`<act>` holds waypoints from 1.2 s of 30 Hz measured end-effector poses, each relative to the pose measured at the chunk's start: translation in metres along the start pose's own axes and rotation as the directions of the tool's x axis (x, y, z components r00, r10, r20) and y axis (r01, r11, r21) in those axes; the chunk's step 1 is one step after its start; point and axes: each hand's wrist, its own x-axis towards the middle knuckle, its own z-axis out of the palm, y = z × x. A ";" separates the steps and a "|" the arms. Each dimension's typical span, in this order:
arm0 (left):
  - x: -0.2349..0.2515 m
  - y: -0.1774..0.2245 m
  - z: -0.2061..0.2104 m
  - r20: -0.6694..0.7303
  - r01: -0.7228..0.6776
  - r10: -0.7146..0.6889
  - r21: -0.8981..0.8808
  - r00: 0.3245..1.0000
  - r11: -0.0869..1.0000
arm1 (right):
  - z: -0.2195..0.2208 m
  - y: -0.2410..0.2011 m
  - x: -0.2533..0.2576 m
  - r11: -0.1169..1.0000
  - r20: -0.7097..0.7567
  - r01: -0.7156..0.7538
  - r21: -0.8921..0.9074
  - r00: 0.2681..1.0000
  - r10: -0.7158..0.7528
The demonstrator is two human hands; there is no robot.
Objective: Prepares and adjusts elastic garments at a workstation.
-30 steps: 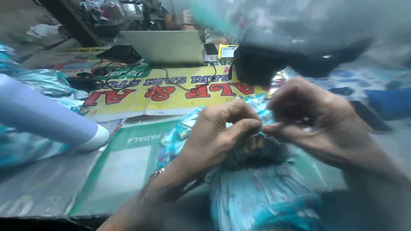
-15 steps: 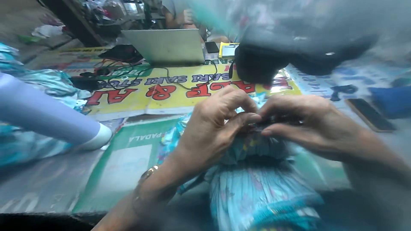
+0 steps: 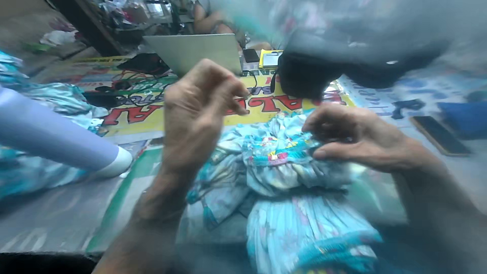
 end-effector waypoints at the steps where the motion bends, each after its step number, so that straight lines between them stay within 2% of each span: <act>1: -0.001 -0.001 -0.005 -0.008 0.040 -0.039 0.102 0.999 0.994 | -0.002 0.005 -0.002 0.993 -0.013 -0.027 -0.111 1.000 0.025; 3: -0.008 0.000 0.002 0.117 0.056 -0.093 0.290 0.989 0.955 | -0.002 0.019 -0.007 0.927 -0.032 -0.068 -0.369 0.998 0.060; 4: -0.013 0.000 0.013 0.204 0.002 -0.084 0.370 0.975 0.929 | -0.001 0.025 -0.009 0.904 -0.033 -0.069 -0.421 0.998 0.061; 5: -0.016 -0.002 0.026 0.281 -0.075 -0.051 0.418 0.958 0.906 | 0.000 0.030 -0.011 0.905 -0.030 -0.062 -0.421 0.998 0.054; 7: -0.022 -0.006 0.046 0.386 -0.174 0.012 0.389 0.923 0.905 | 0.000 0.033 -0.014 0.943 -0.031 -0.049 -0.328 0.999 0.041; 9: -0.023 -0.009 0.055 0.432 -0.166 0.015 0.315 0.902 0.934 | -0.004 0.031 -0.018 0.964 -0.048 -0.044 -0.261 0.998 0.033; 12: -0.018 -0.011 0.060 0.444 -0.088 -0.027 0.236 0.896 0.968 | -0.009 0.034 -0.023 0.943 -0.029 -0.018 -0.333 1.000 0.008; 14: -0.014 -0.008 0.060 0.431 0.021 -0.056 0.085 0.901 0.996 | -0.011 0.039 -0.026 0.938 -0.017 -0.010 -0.345 1.000 0.005; 16: -0.012 0.002 0.061 0.422 0.197 -0.118 -0.149 0.899 0.969 | -0.015 0.044 -0.030 0.986 0.005 0.054 -0.155 0.999 -0.054; 18: -0.013 0.009 0.064 0.421 0.344 -0.184 -0.343 0.888 0.874 | -0.019 0.043 -0.034 0.991 0.001 0.096 0.092 0.995 -0.097; 19: -0.012 0.011 0.065 0.434 0.397 -0.213 -0.392 0.875 0.830 | -0.019 0.042 -0.036 0.983 -0.014 0.106 0.146 0.994 -0.106; 21: -0.011 0.014 0.066 0.482 0.485 -0.257 -0.439 0.837 0.756 | -0.019 0.038 -0.040 0.986 -0.058 0.112 0.126 0.993 -0.106; 25: -0.009 0.017 0.071 0.505 0.596 -0.361 -0.451 0.784 0.665 | -0.004 0.024 -0.052 0.979 -0.279 -0.001 -0.203 0.958 -0.057; 27: -0.009 0.018 0.072 0.492 0.628 -0.412 -0.440 0.767 0.643 | 0.004 0.020 -0.058 0.957 -0.336 0.015 -0.291 0.935 -0.117; 32: -0.009 0.018 0.075 0.454 0.664 -0.487 -0.451 0.746 0.597 | 0.025 0.026 -0.057 0.922 -0.345 0.138 -0.363 0.899 -0.270; 36: -0.010 0.018 0.074 0.454 0.680 -0.508 -0.453 0.732 0.576 | 0.029 0.033 -0.050 0.938 -0.367 0.209 -0.278 0.879 -0.305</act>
